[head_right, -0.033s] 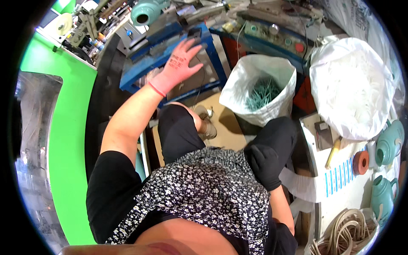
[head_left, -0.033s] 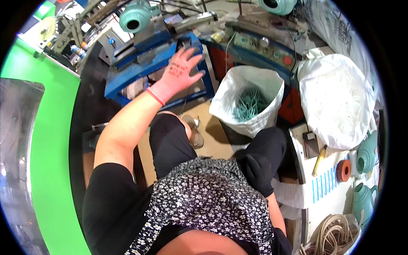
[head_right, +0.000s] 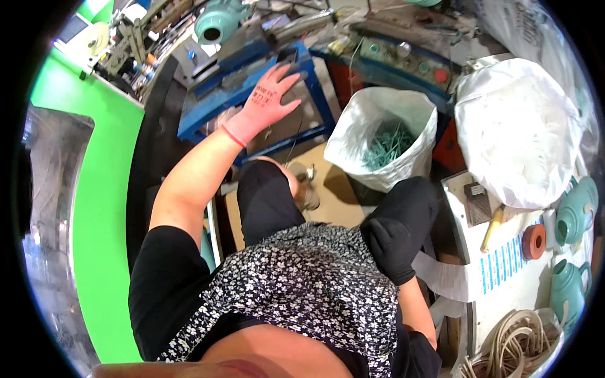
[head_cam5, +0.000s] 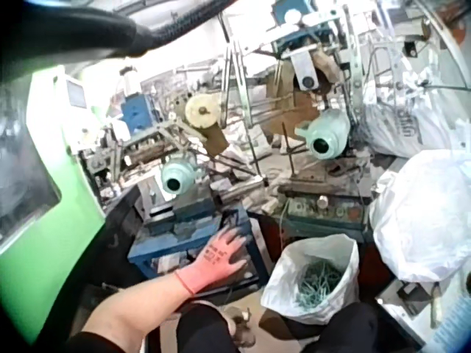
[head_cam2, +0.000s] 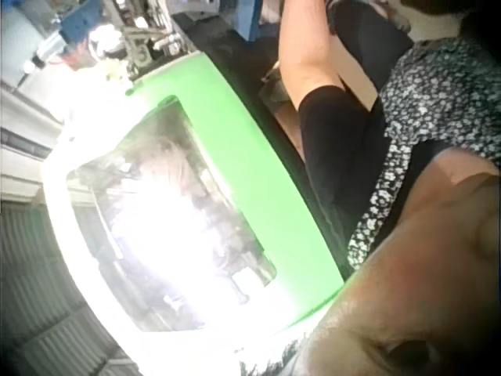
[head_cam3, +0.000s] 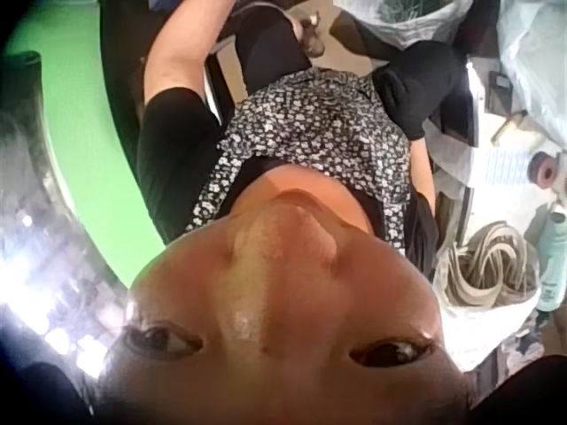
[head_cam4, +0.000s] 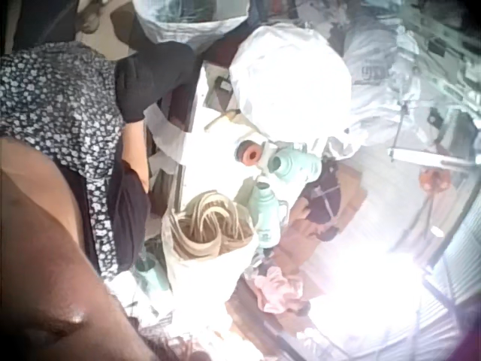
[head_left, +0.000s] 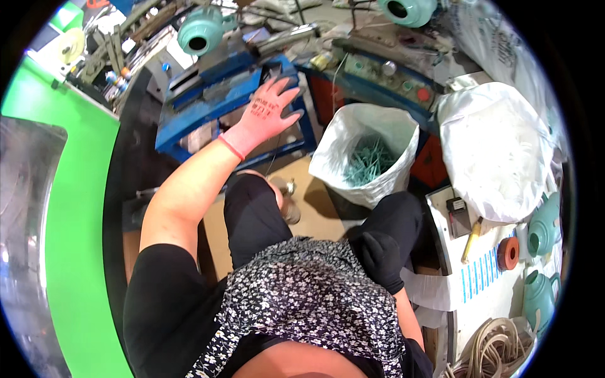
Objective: The person assembles light blue plastic jugs by attaching white handles to the bodies. They pick up a jug body, insert a handle, and place the assembled unit on a nearby surface. This process is repeated continuously for multiple units.
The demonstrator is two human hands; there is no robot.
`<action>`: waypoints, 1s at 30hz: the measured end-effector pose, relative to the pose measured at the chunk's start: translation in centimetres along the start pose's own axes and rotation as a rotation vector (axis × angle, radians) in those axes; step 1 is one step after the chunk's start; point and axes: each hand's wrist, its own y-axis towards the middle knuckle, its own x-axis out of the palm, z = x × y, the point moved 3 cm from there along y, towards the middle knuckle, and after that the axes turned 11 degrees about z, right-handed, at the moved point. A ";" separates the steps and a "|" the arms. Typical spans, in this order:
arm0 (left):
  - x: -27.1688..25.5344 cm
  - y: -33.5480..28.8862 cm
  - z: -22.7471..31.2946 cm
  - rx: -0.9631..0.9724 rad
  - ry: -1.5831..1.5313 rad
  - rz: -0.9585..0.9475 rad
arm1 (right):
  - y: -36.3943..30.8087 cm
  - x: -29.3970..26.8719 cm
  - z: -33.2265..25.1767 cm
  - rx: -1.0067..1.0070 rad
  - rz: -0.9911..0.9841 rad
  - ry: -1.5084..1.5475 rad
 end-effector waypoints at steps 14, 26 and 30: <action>4.6 23.7 4.7 0.464 -0.025 0.104 | -4.7 -8.8 0.4 0.233 0.336 -0.187; 9.0 29.0 0.5 0.456 0.318 0.126 | -10.2 -27.9 3.0 0.590 0.595 -0.772; 7.6 26.8 -0.7 0.438 0.318 0.129 | -11.3 -35.6 2.2 0.755 0.392 -1.169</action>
